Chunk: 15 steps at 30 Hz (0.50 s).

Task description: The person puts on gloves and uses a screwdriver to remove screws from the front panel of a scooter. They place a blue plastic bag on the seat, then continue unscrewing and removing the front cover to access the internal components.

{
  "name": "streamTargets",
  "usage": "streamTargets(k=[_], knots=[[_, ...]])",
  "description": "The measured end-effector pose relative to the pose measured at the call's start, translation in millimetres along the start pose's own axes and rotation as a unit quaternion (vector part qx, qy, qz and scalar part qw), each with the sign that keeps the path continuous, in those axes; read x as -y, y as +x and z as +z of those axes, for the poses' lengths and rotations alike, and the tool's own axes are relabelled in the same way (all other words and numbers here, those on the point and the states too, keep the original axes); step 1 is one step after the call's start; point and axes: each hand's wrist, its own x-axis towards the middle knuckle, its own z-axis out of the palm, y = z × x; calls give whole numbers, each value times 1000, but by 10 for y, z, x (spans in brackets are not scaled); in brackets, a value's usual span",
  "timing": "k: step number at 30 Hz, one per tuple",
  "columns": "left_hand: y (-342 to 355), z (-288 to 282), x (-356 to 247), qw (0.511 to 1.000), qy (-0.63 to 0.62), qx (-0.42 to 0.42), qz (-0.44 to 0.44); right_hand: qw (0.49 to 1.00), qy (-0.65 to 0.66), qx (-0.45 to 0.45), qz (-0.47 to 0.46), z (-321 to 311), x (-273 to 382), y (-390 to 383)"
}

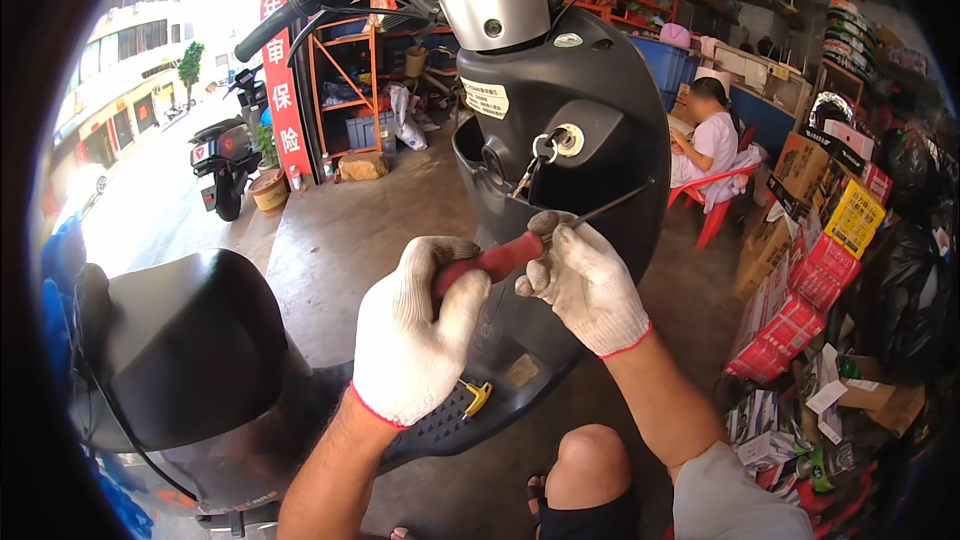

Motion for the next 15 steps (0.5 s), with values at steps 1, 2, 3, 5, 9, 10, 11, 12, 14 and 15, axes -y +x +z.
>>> streamTargets(k=[1,2,3,5,9,10,11,12,14,15], knots=[[-7,17,5,999,-28,-8,-44,1000,3,-4,-1,40,-22,4],[9,18,23,988,-88,1,-124,1000,7,-7,-1,65,-48,16],[27,-3,-21,971,-140,26,-191,1000,11,-10,-1,77,-69,24],[30,-47,-118,945,-177,56,-271,1000,12,-15,-11,38,-100,51],[-179,-42,-141,996,38,3,78,999,23,-5,-29,13,-81,54],[-153,-94,-64,978,140,-1,154,999,28,-5,-30,32,-84,54],[-124,-108,6,944,239,-5,228,999,28,-7,-32,32,-84,43],[-124,-82,1,972,172,1,160,999,27,-9,-34,26,-83,34],[-134,-73,8,999,44,8,15,999,36,-10,-34,63,-125,55],[-115,-61,33,994,-40,9,-96,998,42,-9,-34,79,-144,68]])
